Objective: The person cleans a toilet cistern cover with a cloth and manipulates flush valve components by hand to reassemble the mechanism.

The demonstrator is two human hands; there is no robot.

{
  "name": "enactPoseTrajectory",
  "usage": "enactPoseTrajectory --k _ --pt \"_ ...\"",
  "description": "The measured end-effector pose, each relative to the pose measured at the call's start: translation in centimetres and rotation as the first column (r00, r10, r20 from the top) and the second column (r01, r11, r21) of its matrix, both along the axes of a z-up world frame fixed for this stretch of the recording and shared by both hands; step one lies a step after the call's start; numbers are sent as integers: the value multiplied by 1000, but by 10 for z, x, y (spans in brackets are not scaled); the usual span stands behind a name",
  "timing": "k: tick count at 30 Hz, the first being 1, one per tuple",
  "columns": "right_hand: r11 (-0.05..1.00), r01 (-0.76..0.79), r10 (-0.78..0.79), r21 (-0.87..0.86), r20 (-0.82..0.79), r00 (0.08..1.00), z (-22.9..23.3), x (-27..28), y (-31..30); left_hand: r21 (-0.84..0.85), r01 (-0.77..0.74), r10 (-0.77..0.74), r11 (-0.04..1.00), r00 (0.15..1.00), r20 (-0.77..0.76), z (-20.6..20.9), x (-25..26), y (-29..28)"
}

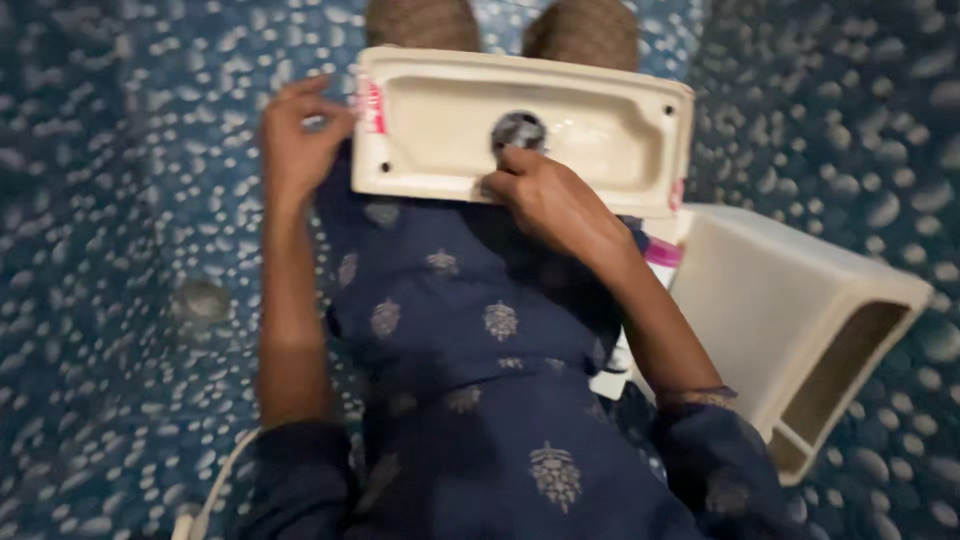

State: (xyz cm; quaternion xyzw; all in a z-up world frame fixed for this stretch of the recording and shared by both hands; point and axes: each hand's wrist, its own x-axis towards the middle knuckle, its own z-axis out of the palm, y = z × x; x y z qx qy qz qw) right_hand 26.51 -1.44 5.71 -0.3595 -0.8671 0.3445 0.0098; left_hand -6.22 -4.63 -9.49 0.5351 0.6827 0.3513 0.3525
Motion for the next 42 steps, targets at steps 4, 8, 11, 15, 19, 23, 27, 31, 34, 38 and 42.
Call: enactPoseTrajectory --k 4,8,11,15,19,23,27,31,34,38,42 --pt "995 102 -101 23 -22 995 18 63 -5 -11 14 -14 1000 999 30 8 -1 -1" --pt "992 123 -117 -20 167 979 36 113 -2 32 58 -57 998 998 -26 23 1 7" --pt "992 125 -124 12 264 957 42 136 2 45 71 -71 996 997 0 29 4 11" --pt "991 57 -97 123 351 931 42 156 16 -41 146 -150 989 976 -159 31 12 13" --pt "990 53 -90 128 304 948 29 162 38 -11 172 -171 985 964 -203 33 11 17" --pt "914 46 -171 404 279 945 -5 162 81 -10 187 -185 982 960 -208 29 10 18" --pt "698 498 -349 514 -363 864 -20 158 100 -27 177 -179 984 962 -206 25 7 19" --pt "759 558 -487 335 -277 829 -15 166 90 -26 157 -159 987 968 -196 20 7 13" --pt "910 346 -337 230 -76 938 -17 172 76 1 135 -134 991 978 -161 14 8 14" --pt "744 350 -416 569 -16 909 -15 160 76 101 123 -114 987 989 -95 3 9 17" --pt "775 438 -384 454 -212 899 -7 98 82 94 112 -106 989 992 -65 -1 14 17"
